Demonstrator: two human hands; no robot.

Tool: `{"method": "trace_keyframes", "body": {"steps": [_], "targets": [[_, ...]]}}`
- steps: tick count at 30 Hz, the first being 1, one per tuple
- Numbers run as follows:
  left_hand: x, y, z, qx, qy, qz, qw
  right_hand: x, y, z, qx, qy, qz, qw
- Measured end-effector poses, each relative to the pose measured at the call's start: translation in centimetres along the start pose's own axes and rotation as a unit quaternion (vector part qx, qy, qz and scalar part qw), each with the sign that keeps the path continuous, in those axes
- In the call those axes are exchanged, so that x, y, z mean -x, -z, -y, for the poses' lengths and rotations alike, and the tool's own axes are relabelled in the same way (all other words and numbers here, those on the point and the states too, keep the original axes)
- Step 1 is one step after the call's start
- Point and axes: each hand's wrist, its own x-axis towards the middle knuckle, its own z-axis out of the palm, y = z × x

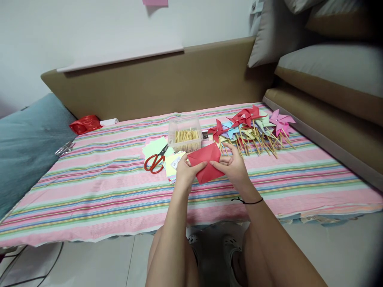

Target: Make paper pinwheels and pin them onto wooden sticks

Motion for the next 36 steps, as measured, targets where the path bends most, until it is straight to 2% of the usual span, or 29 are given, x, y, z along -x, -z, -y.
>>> {"method": "trace_keyframes", "body": {"steps": [4, 10, 12, 17, 22, 26, 36], "targets": [[0.0, -0.1, 0.1, 0.006, 0.000, -0.021, 1.000, 0.0, 0.0, 0.0, -0.021, -0.005, 0.017, 1.000], [-0.1, 0.1, 0.0, 0.024, 0.034, 0.003, 0.999, 0.1, 0.0, 0.1, -0.043, -0.019, 0.012, 0.999], [-0.3, 0.4, -0.2, 0.028, 0.042, -0.008, 0.999, 0.1, 0.0, 0.3, -0.043, -0.023, 0.006, 0.999], [-0.6, 1.4, -0.9, 0.005, -0.001, -0.058, 0.998, 0.0, 0.4, 0.2, -0.016, -0.055, 0.043, 0.997], [-0.8, 2.0, -1.0, -0.065, 0.002, 0.003, 0.998, 0.0, 0.9, -0.2, 0.005, -0.117, 0.128, 0.985], [-1.0, 2.2, -0.8, -0.071, 0.016, 0.002, 0.997, 0.1, 1.1, -0.3, 0.016, -0.128, 0.175, 0.976], [-1.0, 2.5, -0.9, -0.033, 0.009, 0.068, 0.997, 0.4, 1.1, 0.4, 0.009, -0.139, 0.177, 0.974]]}}
